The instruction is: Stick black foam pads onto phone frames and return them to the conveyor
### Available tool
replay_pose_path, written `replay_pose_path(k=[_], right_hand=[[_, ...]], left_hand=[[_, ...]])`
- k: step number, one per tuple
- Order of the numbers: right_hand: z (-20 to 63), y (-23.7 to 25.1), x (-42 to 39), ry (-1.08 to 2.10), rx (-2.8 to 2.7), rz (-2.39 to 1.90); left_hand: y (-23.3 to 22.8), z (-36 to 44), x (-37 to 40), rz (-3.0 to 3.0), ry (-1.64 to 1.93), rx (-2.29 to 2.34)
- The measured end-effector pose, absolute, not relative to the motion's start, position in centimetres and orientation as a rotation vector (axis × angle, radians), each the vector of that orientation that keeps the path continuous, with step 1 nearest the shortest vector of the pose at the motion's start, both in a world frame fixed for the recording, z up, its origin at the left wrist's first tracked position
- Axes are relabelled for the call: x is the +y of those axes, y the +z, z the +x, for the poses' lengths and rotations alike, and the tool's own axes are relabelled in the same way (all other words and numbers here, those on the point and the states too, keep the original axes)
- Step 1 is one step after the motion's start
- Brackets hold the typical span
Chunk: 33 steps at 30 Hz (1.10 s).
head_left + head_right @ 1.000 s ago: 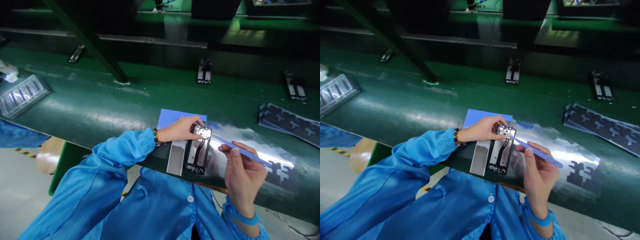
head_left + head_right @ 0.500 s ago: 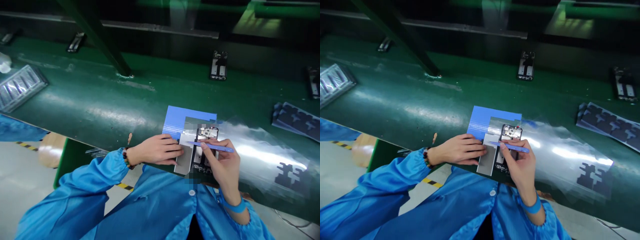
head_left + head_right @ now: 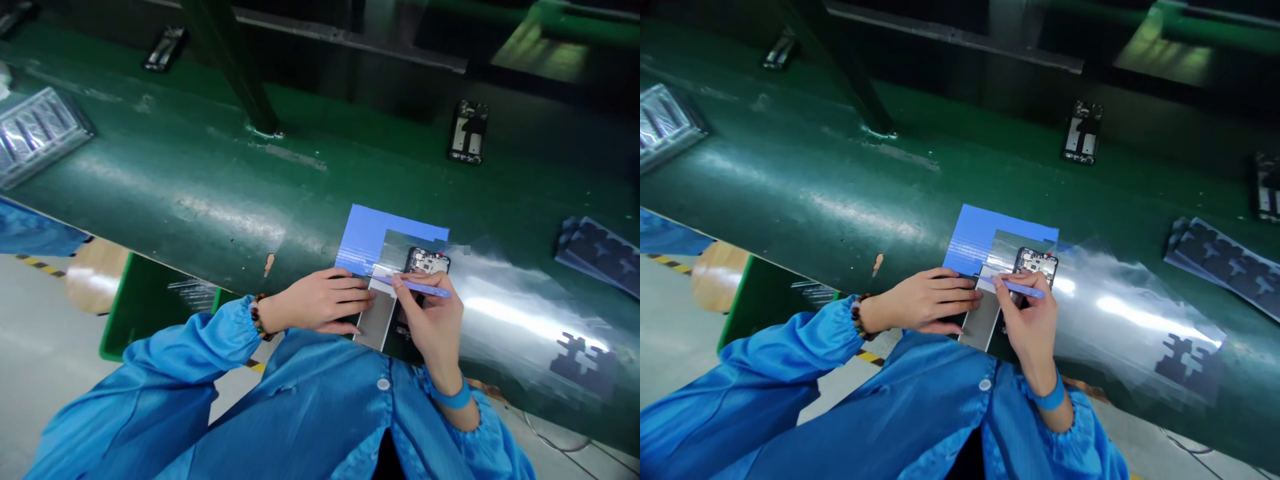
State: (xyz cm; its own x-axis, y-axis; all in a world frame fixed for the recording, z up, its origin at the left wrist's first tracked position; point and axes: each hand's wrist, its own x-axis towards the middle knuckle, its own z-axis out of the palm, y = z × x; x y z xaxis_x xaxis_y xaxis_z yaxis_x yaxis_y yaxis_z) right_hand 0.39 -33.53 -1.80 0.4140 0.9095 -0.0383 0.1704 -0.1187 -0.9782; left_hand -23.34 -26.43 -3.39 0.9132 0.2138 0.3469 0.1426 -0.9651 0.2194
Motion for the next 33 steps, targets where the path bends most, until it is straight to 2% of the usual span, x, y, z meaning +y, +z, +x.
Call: replay_pose_path(k=[3,7,12,18,27,33], right_hand=[[1.8,-1.8,-33.7,0.85,-0.863,-1.528],[5.5,-1.8,-34.0,0.663,-0.691,-1.478],[8.7,-2.2,-33.8,0.579,-0.664,-1.486],[8.7,-3.3,-33.2,0.591,-0.712,-1.545],[8.5,-3.2,-33.1,0.616,-0.751,-1.583],[8.7,-2.6,-33.1,0.624,-0.76,-1.56]], left_hand=[[-3.2,-23.6,-26.3,2.872,0.546,0.265],[-2.3,-22.7,-25.3,2.828,0.633,0.264],[-1.2,-17.5,-22.0,2.8,0.663,0.359],[-2.0,-12.2,-18.7,2.719,0.517,0.347],[-3.2,-12.2,-18.4,2.64,0.522,0.295],[-2.7,-12.1,-18.8,2.806,0.503,0.287]])
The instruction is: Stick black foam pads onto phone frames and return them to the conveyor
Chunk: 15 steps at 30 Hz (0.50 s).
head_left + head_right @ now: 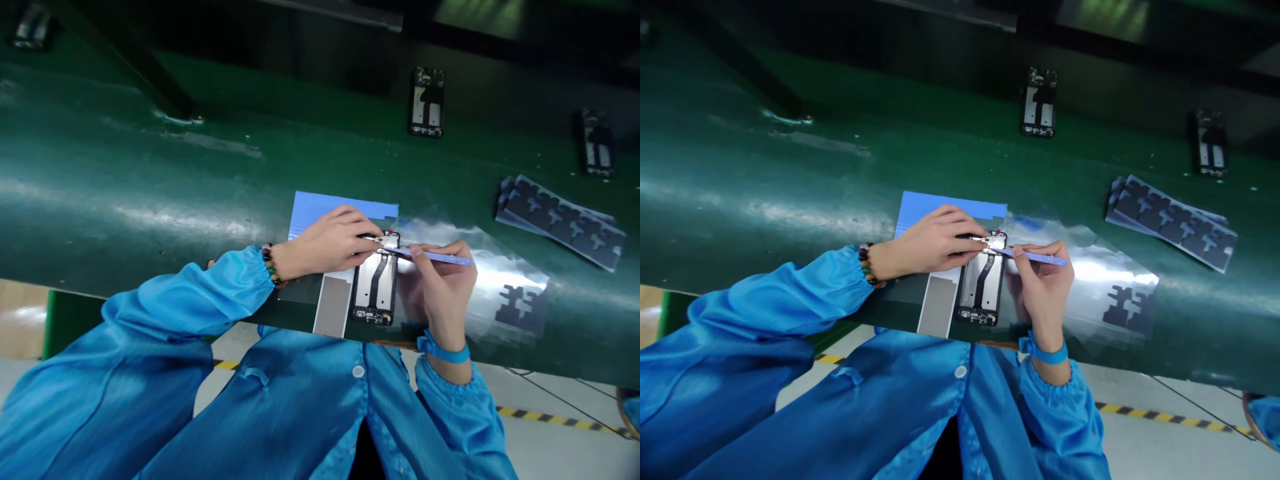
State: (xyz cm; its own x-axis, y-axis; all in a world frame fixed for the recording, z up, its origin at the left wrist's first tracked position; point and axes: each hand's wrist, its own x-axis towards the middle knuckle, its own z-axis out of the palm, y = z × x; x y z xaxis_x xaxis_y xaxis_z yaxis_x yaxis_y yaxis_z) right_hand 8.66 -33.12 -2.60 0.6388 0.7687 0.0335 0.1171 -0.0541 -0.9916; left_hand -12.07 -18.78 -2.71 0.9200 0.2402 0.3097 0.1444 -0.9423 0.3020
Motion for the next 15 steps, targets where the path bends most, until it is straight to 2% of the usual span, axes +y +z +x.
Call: replay_pose_path(k=[6,11,15], right_hand=[[12.1,-2.4,-34.9,0.363,-0.55,-1.491],[15.1,-2.3,-38.3,0.446,-0.355,-1.388],[18.6,-2.2,-41.0,0.337,-0.346,-1.412]], left_hand=[[-3.0,-11.8,-19.7,2.981,0.526,0.289],[-3.6,-11.7,-19.3,2.895,0.613,0.271],[-2.4,-10.2,-19.2,2.792,0.67,0.056]])
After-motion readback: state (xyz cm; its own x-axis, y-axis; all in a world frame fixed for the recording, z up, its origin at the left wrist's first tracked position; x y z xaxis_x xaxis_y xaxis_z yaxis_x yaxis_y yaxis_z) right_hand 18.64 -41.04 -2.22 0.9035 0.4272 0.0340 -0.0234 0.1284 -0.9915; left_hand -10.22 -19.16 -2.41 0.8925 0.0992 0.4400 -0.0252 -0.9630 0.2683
